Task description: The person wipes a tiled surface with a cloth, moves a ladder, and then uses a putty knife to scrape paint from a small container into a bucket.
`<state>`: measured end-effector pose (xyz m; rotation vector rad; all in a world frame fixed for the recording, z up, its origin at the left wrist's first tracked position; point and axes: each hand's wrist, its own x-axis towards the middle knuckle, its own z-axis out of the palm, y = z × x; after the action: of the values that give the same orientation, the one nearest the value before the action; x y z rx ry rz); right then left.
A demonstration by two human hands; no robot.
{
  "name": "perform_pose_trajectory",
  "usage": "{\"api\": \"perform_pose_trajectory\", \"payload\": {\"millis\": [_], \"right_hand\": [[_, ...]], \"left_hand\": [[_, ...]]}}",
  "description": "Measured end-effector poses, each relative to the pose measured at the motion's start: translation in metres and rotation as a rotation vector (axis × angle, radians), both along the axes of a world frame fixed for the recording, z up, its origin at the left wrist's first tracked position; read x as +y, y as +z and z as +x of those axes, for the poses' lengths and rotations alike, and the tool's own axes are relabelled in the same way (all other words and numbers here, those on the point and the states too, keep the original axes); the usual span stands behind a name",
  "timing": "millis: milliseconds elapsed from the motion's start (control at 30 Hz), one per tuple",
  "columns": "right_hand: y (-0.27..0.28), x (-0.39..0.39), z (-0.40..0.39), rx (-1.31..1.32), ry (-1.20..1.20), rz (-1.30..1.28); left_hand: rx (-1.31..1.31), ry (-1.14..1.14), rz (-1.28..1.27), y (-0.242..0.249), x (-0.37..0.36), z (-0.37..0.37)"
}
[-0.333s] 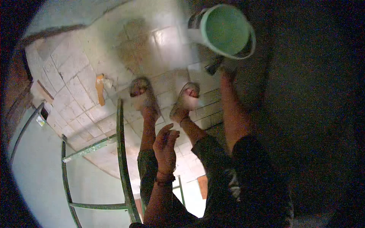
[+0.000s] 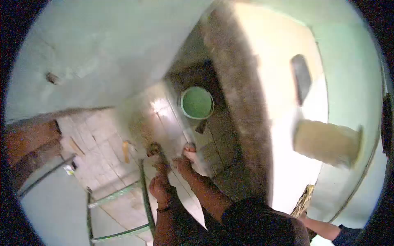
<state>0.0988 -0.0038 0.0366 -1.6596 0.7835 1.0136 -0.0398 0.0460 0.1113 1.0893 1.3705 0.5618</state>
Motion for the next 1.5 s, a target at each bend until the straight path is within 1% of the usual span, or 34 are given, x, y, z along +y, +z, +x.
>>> {"api": "perform_pose_trajectory", "payload": {"millis": [33,67,100,133,167,200,233,267,300,333,367,400,433,467,533,600,667,700,767,800,867,933,967,1000,1033,1067,1100,1133,1267,1333,1367,1433,1467,1500], "right_hand": [[0.031,0.018,-0.006,-0.048,0.221,0.089],[0.061,0.031,-0.013,-0.099,0.437,0.16],[0.088,0.041,-0.004,-0.089,0.634,0.222],[0.125,0.056,0.001,-0.165,0.624,0.374],[0.163,0.068,0.008,-0.247,0.604,0.506],[0.185,0.072,0.012,-0.17,0.582,0.529],[0.205,0.071,0.019,-0.11,0.558,0.556],[0.23,0.062,0.021,-0.122,0.502,0.544],[0.26,0.058,0.029,-0.21,0.572,0.566],[0.282,0.065,0.04,-0.284,0.651,0.557],[0.316,0.057,0.045,-0.295,0.582,0.522],[0.353,0.04,0.052,-0.393,0.708,0.457],[0.369,0.041,0.06,-0.465,0.861,0.378],[0.399,-0.019,0.054,-0.626,0.911,0.355],[0.432,-0.061,0.048,-0.65,0.809,0.347],[0.457,-0.089,0.054,-0.643,0.72,0.374],[0.474,-0.137,0.044,-0.685,0.566,0.22],[0.472,-0.154,0.038,-0.632,0.468,0.185],[0.472,-0.177,0.03,-0.637,0.257,0.139],[0.479,-0.179,0.029,-0.63,0.248,0.14],[0.488,-0.199,0.03,-0.785,0.149,-0.016],[0.495,-0.229,0.035,-0.858,0.238,-0.345],[0.478,-0.254,0.038,-0.919,0.208,-0.581],[0.466,-0.283,0.045,-0.971,0.233,-0.769],[0.451,-0.314,0.055,-1.056,0.195,-0.909],[0.447,-0.339,0.065,-1.039,0.23,-1.082],[0.453,-0.358,0.077,-1.013,0.18,-1.137],[0.442,-0.385,0.085,-0.978,0.175,-1.212],[0.442,-0.414,0.113,-0.921,0.049,-1.356],[0.437,-0.422,0.117,-0.717,-0.037,-1.356],[0.434,-0.425,0.113,-0.713,-0.043,-1.354],[0.422,-0.422,0.107,-0.658,0.062,-1.173],[0.416,-0.422,0.105,-0.67,0.063,-1.16],[0.412,-0.421,0.1,-0.79,0.051,-1.173]], "left_hand": [[-0.016,-0.009,0.056,0.019,0.025,-0.004],[0.11,-0.125,0.083,0.036,0.053,-0.012],[0.302,-0.253,0.081,0.055,0.077,0.003],[0.32,-0.287,0.099,0.072,0.094,0.006],[0.142,-0.174,0.007,0.093,0.105,0.004],[-0.032,-0.064,-0.1,0.112,0.112,-0.003],[-0.027,-0.118,-0.106,0.129,0.114,-0.012],[-0.017,-0.107,-0.154,0.144,0.114,-0.019],[-0.015,-0.099,-0.194,0.157,0.119,-0.018],[0.071,-0.135,-0.27,0.16,0.134,-0.021],[0.081,-0.209,-0.29,0.17,0.138,-0.03],[0.115,-0.258,-0.312,0.175,0.136,-0.038],[0.149,-0.282,-0.348,0.168,0.149,-0.042],[0.128,-0.352,-0.305,0.186,0.121,-0.05],[0.193,-0.399,-0.37,0.188,0.128,-0.066],[0.245,-0.447,-0.387,0.206,0.141,-0.053],[0.28,-0.468,-0.37,0.223,0.135,-0.045],[0.289,-0.486,-0.363,0.228,0.136,-0.039],[0.247,-0.557,-0.328,0.232,0.141,-0.029],[0.199,-0.592,-0.355,0.236,0.148,-0.025],[0.205,-0.632,-0.329,0.244,0.147,-0.014],[0.209,-0.682,-0.299,0.251,0.144,-0.012],[0.215,-0.69,-0.294,0.254,0.143,-0.015],[0.242,-0.696,-0.287,0.256,0.143,-0.02],[0.266,-0.704,-0.282,0.257,0.143,-0.025],[0.268,-0.718,-0.28,0.259,0.143,-0.032],[0.289,-0.705,-0.287,0.263,0.141,-0.04],[0.312,-0.693,-0.295,0.268,0.141,-0.049],[0.405,-0.649,-0.34,0.279,0.143,-0.078],[0.418,-0.653,-0.352,0.279,0.144,-0.085],[0.42,-0.657,-0.347,0.279,0.143,-0.084],[0.471,-0.6,-0.36,0.279,0.143,-0.084],[0.465,-0.588,-0.35,0.28,0.141,-0.081],[0.442,-0.632,-0.345,0.279,0.141,-0.078]]}}
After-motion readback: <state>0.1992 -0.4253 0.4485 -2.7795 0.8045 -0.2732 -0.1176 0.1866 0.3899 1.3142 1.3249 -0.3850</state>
